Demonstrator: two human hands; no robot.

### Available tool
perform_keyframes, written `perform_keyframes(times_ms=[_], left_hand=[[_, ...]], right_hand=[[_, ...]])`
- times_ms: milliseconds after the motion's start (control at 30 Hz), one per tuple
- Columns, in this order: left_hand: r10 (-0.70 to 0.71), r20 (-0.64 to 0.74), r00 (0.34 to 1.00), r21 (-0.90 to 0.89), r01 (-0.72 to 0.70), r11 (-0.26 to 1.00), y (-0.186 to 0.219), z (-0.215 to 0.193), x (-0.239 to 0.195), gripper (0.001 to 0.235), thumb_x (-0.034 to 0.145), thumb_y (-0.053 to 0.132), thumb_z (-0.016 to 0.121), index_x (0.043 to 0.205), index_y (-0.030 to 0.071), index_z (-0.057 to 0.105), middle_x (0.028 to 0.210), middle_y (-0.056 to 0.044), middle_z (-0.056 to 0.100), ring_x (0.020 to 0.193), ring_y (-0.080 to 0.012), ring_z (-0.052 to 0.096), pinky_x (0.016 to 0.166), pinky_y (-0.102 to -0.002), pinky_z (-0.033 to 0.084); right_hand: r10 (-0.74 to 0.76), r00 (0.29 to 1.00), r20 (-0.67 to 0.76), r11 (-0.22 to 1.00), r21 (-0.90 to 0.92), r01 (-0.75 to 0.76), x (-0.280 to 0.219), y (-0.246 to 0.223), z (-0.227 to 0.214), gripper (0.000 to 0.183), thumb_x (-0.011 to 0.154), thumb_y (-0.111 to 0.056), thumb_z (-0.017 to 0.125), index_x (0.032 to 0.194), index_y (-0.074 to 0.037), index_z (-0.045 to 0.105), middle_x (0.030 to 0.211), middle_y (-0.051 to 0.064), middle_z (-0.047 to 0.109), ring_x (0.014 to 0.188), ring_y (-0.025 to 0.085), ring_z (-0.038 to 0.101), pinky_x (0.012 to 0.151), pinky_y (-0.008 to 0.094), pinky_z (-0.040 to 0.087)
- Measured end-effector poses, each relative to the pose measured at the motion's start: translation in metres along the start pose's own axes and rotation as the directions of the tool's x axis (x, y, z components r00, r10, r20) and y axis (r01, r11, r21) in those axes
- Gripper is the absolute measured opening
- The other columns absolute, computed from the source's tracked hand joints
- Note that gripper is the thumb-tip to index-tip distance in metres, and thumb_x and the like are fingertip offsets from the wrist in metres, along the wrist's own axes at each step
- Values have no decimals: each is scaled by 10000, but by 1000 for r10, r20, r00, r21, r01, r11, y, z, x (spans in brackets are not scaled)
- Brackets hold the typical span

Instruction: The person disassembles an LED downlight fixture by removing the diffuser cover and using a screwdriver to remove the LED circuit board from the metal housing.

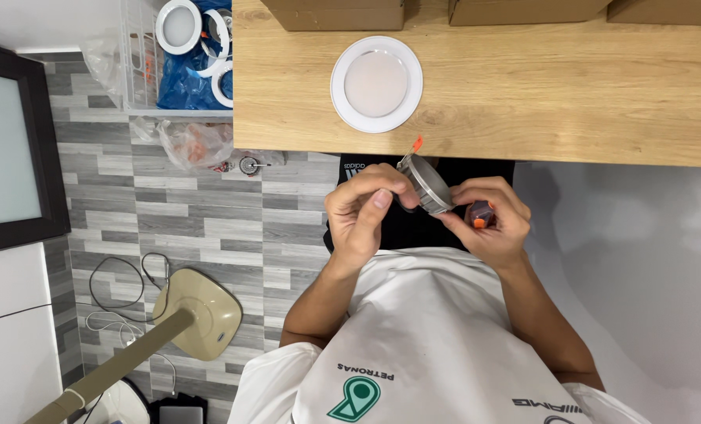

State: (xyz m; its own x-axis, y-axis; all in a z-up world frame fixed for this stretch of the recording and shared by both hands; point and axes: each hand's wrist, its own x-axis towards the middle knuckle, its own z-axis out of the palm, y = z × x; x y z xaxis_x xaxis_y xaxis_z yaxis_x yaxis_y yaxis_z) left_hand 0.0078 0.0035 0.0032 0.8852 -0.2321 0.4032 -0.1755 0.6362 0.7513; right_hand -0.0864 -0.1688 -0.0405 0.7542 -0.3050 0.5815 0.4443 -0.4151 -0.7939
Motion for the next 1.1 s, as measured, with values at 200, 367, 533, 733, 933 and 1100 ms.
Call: perform_keyframes(times_ms=[200, 367, 533, 733, 933, 1100], left_hand=[[37, 48, 998, 57, -40, 998, 10, -1, 6, 258, 1078, 102, 585, 1057, -115, 723, 822, -251, 724, 809, -344, 722, 776, -420, 590], [37, 101, 994, 67, -44, 997, 6, -11, 4, 332, 1060, 197, 568, 1076, -112, 691, 857, -270, 726, 836, -370, 711, 788, -419, 576], [3, 111, 994, 104, -14, 994, -12, -27, -2, 508, 1086, 394, 555, 1224, -85, 652, 1087, -273, 721, 1018, -307, 681, 864, -370, 549], [-17, 265, 964, -39, 28, 999, -43, -32, -3, 981, 908, 744, 740, 1503, 5, 492, 1568, -329, 498, 1482, -478, 516, 1162, -447, 491], [-12, 319, 948, -99, 46, 994, -39, -20, -4, 1253, 782, 905, 735, 1450, -115, 449, 1581, -472, 391, 1528, -633, 367, 1280, -624, 334], [-80, 361, 929, 0, 85, 996, -15, -14, 1, 1231, 755, 921, 746, 1467, -56, 513, 1600, -407, 438, 1563, -552, 374, 1288, -589, 325]], right_hand=[[-71, 996, -52, 996, -62, 68, -4, 7, -5, 222, 872, -41, 970, 950, 45, 781, 1004, 202, 753, 921, 347, 789, 822, 420, 627], [-168, 982, -84, 979, -130, 156, -3, 9, -11, 156, 870, 34, 930, 946, 30, 793, 1072, 223, 753, 982, 382, 787, 877, 448, 636], [-237, 969, -71, 961, -161, 223, 1, 6, -13, 184, 840, 165, 857, 945, 29, 793, 1078, 246, 751, 996, 424, 788, 871, 479, 640], [-275, 958, -86, 949, -183, 256, 5, 3, -10, 263, 808, 247, 759, 932, 16, 786, 1099, 251, 768, 1032, 445, 793, 893, 482, 626], [-168, 980, -104, 975, -161, 150, 9, -3, -10, 226, 805, 200, 793, 891, -8, 776, 1080, 215, 789, 985, 377, 804, 885, 431, 620], [55, 994, -93, 999, 4, -54, 5, 4, -14, 180, 857, 46, 909, 903, -4, 742, 1096, 238, 794, 913, 327, 795, 746, 368, 606]])
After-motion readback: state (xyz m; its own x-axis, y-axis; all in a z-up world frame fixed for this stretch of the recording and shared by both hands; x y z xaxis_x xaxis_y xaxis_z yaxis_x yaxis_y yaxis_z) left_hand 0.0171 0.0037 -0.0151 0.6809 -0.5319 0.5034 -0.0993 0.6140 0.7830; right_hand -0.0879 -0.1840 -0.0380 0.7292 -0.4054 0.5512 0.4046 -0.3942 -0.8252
